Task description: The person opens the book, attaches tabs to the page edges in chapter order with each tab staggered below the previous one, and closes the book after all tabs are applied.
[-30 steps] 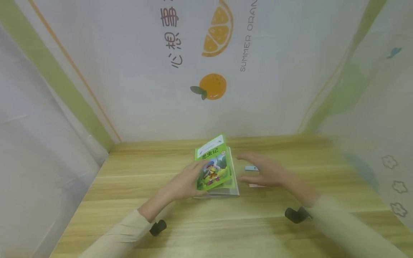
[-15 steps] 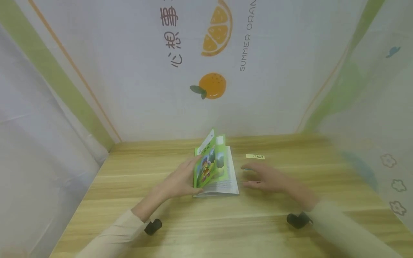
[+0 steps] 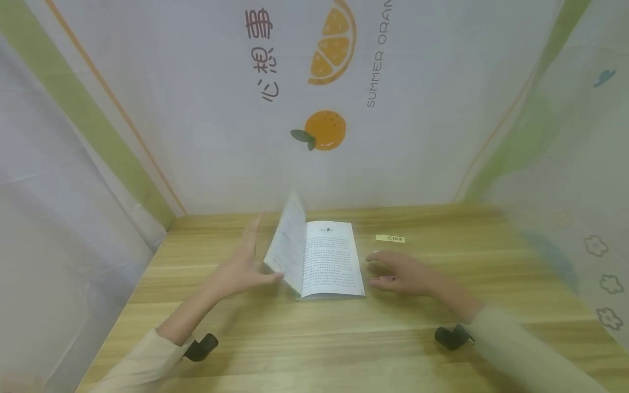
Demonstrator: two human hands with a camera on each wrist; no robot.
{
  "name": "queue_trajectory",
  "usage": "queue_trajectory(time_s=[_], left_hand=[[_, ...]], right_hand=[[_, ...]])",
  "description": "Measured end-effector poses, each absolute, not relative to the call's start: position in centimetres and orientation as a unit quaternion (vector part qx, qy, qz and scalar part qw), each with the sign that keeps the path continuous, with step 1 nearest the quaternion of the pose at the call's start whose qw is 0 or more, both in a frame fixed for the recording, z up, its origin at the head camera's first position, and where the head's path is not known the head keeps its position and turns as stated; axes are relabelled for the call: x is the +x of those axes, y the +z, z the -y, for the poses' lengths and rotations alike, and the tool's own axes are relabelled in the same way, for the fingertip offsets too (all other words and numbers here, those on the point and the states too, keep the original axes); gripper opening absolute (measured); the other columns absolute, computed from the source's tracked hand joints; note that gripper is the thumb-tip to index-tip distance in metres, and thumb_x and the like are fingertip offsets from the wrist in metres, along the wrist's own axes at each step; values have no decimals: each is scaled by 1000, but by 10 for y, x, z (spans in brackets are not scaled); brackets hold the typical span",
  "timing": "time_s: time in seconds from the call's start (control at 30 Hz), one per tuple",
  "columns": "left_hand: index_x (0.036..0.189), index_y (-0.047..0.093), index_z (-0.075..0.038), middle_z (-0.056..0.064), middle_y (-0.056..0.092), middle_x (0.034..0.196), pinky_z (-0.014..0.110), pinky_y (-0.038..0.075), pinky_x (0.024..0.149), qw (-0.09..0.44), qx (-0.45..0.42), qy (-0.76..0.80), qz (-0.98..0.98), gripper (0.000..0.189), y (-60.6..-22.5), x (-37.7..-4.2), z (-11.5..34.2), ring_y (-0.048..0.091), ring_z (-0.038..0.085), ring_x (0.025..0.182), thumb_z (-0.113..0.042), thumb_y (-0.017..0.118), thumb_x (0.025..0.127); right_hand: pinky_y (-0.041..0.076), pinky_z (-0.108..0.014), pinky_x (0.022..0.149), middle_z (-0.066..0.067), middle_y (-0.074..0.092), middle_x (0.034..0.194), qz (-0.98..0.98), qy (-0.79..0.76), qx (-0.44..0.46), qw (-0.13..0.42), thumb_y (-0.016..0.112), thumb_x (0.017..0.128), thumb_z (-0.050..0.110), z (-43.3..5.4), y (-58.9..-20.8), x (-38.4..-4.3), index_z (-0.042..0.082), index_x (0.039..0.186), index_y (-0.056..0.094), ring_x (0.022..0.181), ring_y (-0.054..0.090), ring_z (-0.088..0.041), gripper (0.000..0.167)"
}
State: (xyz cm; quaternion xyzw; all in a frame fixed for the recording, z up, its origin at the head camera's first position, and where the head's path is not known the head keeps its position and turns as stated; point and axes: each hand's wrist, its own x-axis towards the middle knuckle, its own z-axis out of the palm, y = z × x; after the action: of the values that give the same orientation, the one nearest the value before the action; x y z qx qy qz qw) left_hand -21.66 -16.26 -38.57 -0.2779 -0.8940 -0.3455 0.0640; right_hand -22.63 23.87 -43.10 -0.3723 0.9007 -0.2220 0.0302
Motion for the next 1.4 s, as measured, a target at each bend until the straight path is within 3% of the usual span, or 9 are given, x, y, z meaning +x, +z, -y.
queue_trajectory(time_s=[0.2,0.33,0.5,0.63,0.77,1.07,1.17,1.4], left_hand=[[163,-3,-14,20,6,166,65,19,116,97,-279,-307,905,143,-387,-215,183,9,41,151,-26,98,62],[163,2,-10,26,6,165,68,17,115,112,-273,-267,917,145,-390,-214,191,9,46,149,-27,100,58],[161,11,-4,31,3,163,74,11,112,91,-250,-197,944,139,-398,-213,192,4,57,145,-31,100,57],[160,15,-6,32,1,163,81,10,106,45,-246,-157,955,131,-407,-211,186,4,64,141,-32,97,62],[159,21,-5,36,10,160,83,14,103,9,-262,-158,952,115,-416,-213,174,8,66,139,-32,91,72],[156,37,-4,25,22,162,73,7,113,-86,-313,-181,928,74,-424,-222,136,6,56,146,-27,70,93],[153,44,-6,21,26,162,71,8,114,-98,-328,-180,922,65,-426,-224,127,7,54,147,-24,67,95],[151,45,-5,16,30,162,64,14,116,-119,-328,-190,918,60,-431,-224,122,15,54,145,-21,63,97]], right_hand=[[50,-49,99,-15,65,126,-896,-227,-382,24,72,96,27,-237,-431,-227,-3,133,59,117,60,-30,49],[51,-49,97,-16,65,123,-890,-228,-395,15,72,95,22,-233,-432,-230,-4,131,58,112,61,-30,47],[50,-48,95,-13,64,121,-885,-240,-399,14,74,93,20,-227,-434,-234,-3,131,58,106,59,-28,47],[43,-51,106,-13,59,134,-892,-244,-379,38,74,94,29,-221,-438,-236,0,137,57,124,53,-31,54],[35,-53,113,-14,52,146,-896,-237,-372,62,73,94,36,-214,-441,-237,1,140,56,137,44,-35,60],[29,-47,117,-10,36,160,-905,-195,-365,100,75,86,59,-197,-445,-237,13,147,51,146,31,-30,81],[31,-49,116,-12,35,161,-903,-191,-371,106,76,84,59,-190,-443,-234,12,148,51,146,32,-32,84],[33,-49,115,-13,40,157,-902,-177,-380,100,79,85,51,-183,-443,-236,13,142,56,144,36,-34,72]])
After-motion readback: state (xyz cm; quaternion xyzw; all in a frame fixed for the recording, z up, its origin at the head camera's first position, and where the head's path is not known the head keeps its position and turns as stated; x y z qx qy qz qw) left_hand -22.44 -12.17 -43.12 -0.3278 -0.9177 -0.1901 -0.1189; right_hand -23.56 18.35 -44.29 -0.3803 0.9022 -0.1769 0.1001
